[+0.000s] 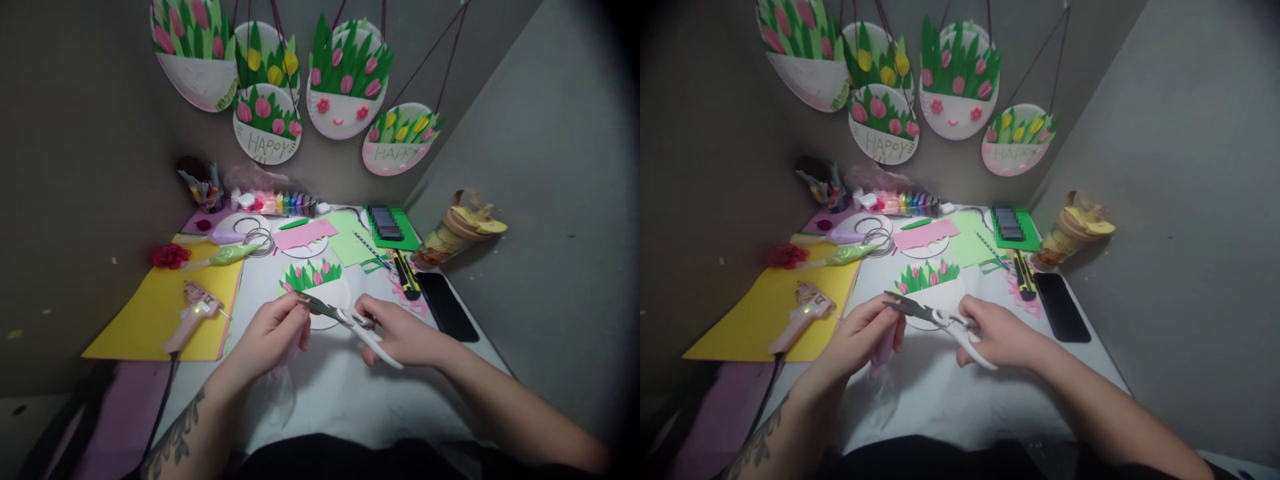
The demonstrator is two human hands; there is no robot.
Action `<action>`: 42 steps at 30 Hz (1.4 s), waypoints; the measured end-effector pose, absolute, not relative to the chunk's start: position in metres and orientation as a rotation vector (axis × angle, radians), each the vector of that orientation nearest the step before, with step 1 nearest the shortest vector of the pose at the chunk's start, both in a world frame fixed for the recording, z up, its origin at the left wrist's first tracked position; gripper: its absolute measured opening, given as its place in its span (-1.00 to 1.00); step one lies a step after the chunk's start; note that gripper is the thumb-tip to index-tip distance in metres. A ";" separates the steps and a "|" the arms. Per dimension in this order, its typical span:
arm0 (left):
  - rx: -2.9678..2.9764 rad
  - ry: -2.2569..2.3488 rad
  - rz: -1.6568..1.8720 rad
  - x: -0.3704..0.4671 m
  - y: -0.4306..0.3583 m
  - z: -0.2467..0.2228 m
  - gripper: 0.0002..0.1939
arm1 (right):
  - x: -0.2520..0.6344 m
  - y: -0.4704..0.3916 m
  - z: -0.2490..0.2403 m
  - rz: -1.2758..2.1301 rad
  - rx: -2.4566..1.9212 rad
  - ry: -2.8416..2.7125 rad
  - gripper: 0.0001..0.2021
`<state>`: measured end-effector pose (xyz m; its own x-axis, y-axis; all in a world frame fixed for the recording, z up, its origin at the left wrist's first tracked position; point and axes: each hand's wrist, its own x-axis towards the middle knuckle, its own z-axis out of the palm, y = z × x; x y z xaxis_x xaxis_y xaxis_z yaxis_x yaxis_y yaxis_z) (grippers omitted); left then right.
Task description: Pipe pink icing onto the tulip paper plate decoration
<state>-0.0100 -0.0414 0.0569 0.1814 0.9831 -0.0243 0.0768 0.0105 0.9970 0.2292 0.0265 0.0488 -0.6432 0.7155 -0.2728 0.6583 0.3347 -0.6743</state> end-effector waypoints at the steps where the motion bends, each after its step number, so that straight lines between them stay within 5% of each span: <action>1: 1.338 1.139 1.019 -0.010 -0.041 0.057 -0.69 | 0.229 0.027 0.049 1.204 -1.294 -2.515 -0.55; 42: 1.341 1.183 0.915 -0.014 -0.041 0.061 -0.68 | 0.235 0.033 0.056 1.212 -1.208 -2.632 -0.55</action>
<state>-0.0140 -0.0410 0.0611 0.2108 0.9724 -0.1002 0.1471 0.0698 0.9867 0.2349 0.0332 0.0559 -0.7041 0.6458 -0.2954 0.6443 0.4059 -0.6482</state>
